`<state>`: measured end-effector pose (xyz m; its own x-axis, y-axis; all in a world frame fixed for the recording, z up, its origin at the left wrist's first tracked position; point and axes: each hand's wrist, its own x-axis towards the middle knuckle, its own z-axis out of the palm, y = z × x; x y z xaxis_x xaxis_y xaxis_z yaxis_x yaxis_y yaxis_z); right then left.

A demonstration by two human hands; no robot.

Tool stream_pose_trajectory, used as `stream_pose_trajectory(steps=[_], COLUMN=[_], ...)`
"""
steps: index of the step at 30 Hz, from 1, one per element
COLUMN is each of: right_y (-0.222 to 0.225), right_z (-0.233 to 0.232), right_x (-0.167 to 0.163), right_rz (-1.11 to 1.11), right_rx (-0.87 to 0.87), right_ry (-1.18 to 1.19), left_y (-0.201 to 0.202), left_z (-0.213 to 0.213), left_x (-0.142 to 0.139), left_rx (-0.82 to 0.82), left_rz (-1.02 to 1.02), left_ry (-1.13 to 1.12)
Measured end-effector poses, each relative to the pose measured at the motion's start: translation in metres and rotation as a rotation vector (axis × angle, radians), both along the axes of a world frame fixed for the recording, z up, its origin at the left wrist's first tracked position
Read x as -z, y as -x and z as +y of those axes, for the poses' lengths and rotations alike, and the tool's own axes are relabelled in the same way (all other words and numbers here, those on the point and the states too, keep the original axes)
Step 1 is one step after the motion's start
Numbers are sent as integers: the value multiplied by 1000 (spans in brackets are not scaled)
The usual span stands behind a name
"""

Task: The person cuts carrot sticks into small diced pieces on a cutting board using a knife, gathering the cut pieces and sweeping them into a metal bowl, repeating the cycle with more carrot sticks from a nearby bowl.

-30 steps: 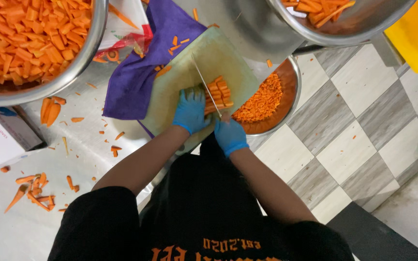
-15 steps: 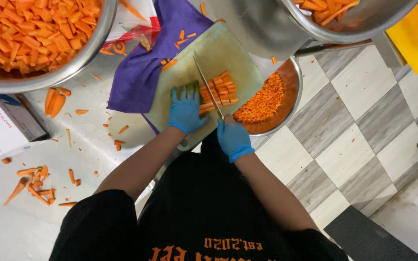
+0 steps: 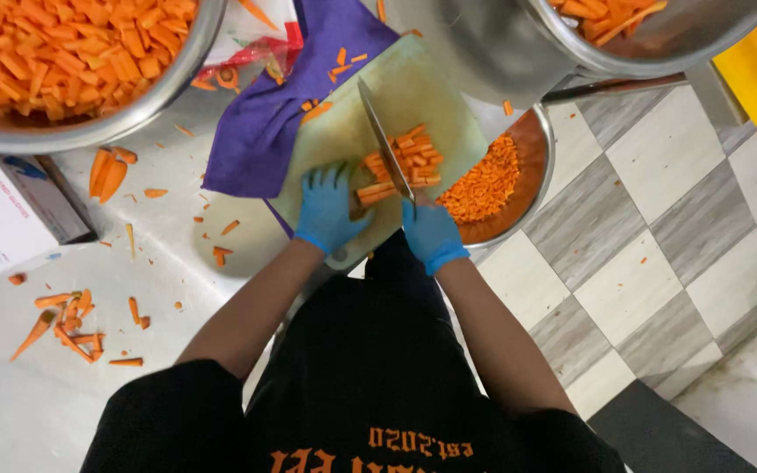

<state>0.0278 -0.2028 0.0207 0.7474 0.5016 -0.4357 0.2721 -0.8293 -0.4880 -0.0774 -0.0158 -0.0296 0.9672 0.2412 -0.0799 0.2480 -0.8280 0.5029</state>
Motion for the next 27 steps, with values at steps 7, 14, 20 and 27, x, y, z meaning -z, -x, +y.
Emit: stream_pose_trajectory(steps=[7, 14, 20, 27], right_y=[52, 58, 31, 40], right_z=[-18, -10, -3, -21], right_x=[-20, 21, 20, 3], right_rz=[-70, -51, 12, -12], right_rx=[-67, -26, -23, 11], right_ry=[37, 89, 16, -125], left_y=[17, 9, 9, 6], left_z=[-6, -10, -21, -37], left_x=[9, 20, 0, -27], left_rx=[46, 6, -93, -244], left_rz=[-117, -106, -74, 61], left_ry=[207, 218, 285, 249])
